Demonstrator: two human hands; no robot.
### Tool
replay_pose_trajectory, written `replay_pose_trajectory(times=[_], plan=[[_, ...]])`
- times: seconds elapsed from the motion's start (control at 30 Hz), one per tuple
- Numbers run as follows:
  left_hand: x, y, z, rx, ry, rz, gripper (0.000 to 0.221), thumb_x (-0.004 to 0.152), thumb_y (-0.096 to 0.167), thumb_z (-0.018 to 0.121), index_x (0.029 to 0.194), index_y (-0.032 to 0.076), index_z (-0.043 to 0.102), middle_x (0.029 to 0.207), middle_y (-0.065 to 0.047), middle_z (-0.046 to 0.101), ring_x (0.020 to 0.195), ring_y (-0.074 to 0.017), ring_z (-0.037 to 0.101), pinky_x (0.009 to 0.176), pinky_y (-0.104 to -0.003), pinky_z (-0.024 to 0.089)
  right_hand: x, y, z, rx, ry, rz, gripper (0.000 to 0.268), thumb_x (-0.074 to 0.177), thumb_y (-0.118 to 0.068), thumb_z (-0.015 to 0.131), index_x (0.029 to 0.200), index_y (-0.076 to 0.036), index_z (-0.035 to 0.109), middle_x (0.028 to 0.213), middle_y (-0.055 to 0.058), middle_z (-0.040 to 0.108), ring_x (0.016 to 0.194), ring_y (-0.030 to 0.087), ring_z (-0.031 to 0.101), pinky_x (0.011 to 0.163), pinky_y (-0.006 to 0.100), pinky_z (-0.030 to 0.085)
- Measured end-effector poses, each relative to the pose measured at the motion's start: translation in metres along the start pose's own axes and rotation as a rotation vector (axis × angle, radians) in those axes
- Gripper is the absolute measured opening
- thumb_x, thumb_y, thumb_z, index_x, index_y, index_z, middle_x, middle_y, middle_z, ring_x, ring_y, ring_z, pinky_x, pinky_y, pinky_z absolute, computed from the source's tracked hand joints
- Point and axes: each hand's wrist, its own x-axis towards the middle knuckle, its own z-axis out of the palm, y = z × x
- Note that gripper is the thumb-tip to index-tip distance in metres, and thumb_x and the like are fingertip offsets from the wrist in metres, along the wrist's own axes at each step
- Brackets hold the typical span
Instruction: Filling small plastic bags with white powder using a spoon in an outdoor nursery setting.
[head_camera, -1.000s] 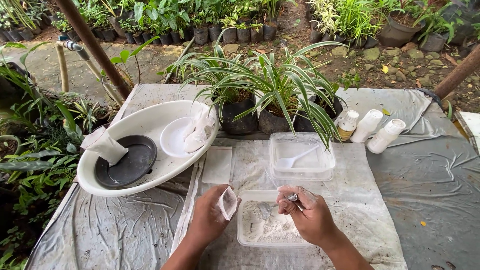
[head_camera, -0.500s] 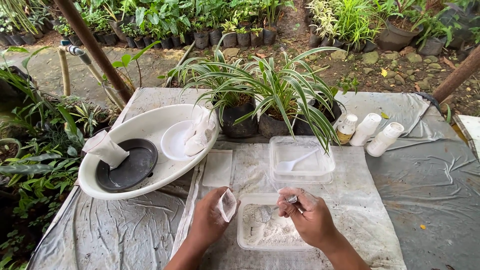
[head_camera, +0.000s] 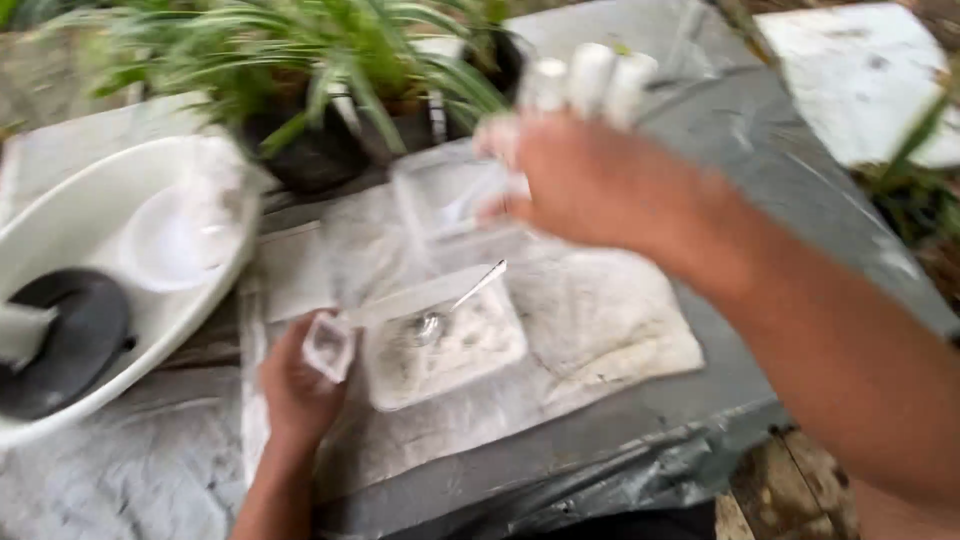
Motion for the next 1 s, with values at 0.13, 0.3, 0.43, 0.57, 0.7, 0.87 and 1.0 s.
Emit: replay_pose_trajectory(times=[0.13, 0.3, 0.43, 0.57, 0.7, 0.87, 1.0], plan=[[-0.003, 0.003, 0.000, 0.042, 0.059, 0.072, 0.034, 0.088, 0.024, 0.084, 0.115, 0.008, 0.072, 0.089, -0.002, 0.071, 0.076, -0.0147, 0.064, 0.075, -0.029, 0.052, -0.050, 0.031, -0.035, 0.135, 0.513, -0.299, 0.032, 0.100, -0.026, 0.080, 0.116, 0.000, 0.073, 0.090, 0.013, 0.074, 0.068, 0.022, 0.067, 0.061, 0.040, 0.054], [-0.004, -0.004, 0.000, -0.026, 0.079, 0.083, 0.033, 0.091, 0.020, 0.084, 0.118, 0.006, 0.070, 0.089, -0.004, 0.069, 0.077, -0.0150, 0.063, 0.075, -0.029, 0.050, -0.091, 0.044, -0.022, 0.160, 0.620, -0.384, 0.016, 0.103, -0.012, 0.082, 0.106, 0.002, 0.075, 0.081, 0.009, 0.070, 0.068, 0.017, 0.063, 0.057, 0.030, 0.054], [-0.004, -0.011, 0.001, 0.055, 0.066, 0.000, 0.036, 0.089, 0.028, 0.085, 0.118, 0.010, 0.071, 0.093, -0.004, 0.073, 0.080, -0.0163, 0.068, 0.077, -0.030, 0.051, -0.109, 0.047, -0.006, 0.289, 0.581, -0.340, 0.013, 0.102, -0.014, 0.072, 0.103, -0.001, 0.072, 0.085, 0.008, 0.072, 0.071, 0.015, 0.067, 0.059, 0.026, 0.058], [-0.002, -0.010, 0.001, 0.096, 0.062, 0.006, 0.038, 0.088, 0.032, 0.084, 0.116, 0.009, 0.073, 0.093, -0.006, 0.075, 0.078, -0.0181, 0.070, 0.072, -0.032, 0.053, -0.094, 0.045, 0.029, 0.615, 0.543, -0.248, 0.013, 0.099, -0.012, 0.067, 0.104, -0.001, 0.070, 0.091, 0.012, 0.072, 0.078, 0.019, 0.070, 0.068, 0.025, 0.064], [-0.001, 0.000, -0.002, -0.074, 0.050, 0.060, 0.040, 0.083, 0.021, 0.087, 0.116, 0.005, 0.072, 0.099, -0.010, 0.076, 0.081, -0.0179, 0.072, 0.071, -0.030, 0.056, -0.059, 0.006, 0.060, 0.588, -0.070, 0.140, 0.078, 0.084, -0.059, 0.056, 0.148, -0.013, 0.051, 0.139, 0.013, 0.061, 0.118, 0.030, 0.067, 0.103, 0.047, 0.055], [0.000, 0.002, -0.004, -0.083, 0.030, 0.093, 0.035, 0.084, 0.022, 0.085, 0.112, 0.007, 0.071, 0.095, -0.006, 0.075, 0.076, -0.0157, 0.070, 0.066, -0.028, 0.057, -0.045, 0.027, 0.053, 0.532, 0.161, 0.054, 0.050, 0.094, -0.039, 0.056, 0.136, -0.013, 0.060, 0.114, 0.009, 0.069, 0.082, 0.017, 0.071, 0.070, 0.030, 0.064], [-0.004, 0.001, -0.003, 0.003, 0.055, 0.152, 0.035, 0.086, 0.020, 0.085, 0.115, 0.006, 0.072, 0.095, -0.007, 0.074, 0.077, -0.0161, 0.069, 0.070, -0.028, 0.055, -0.094, 0.067, 0.002, 0.738, 0.689, -0.148, 0.021, 0.113, -0.021, 0.060, 0.123, -0.004, 0.065, 0.091, 0.002, 0.065, 0.076, 0.006, 0.059, 0.074, 0.019, 0.050]])
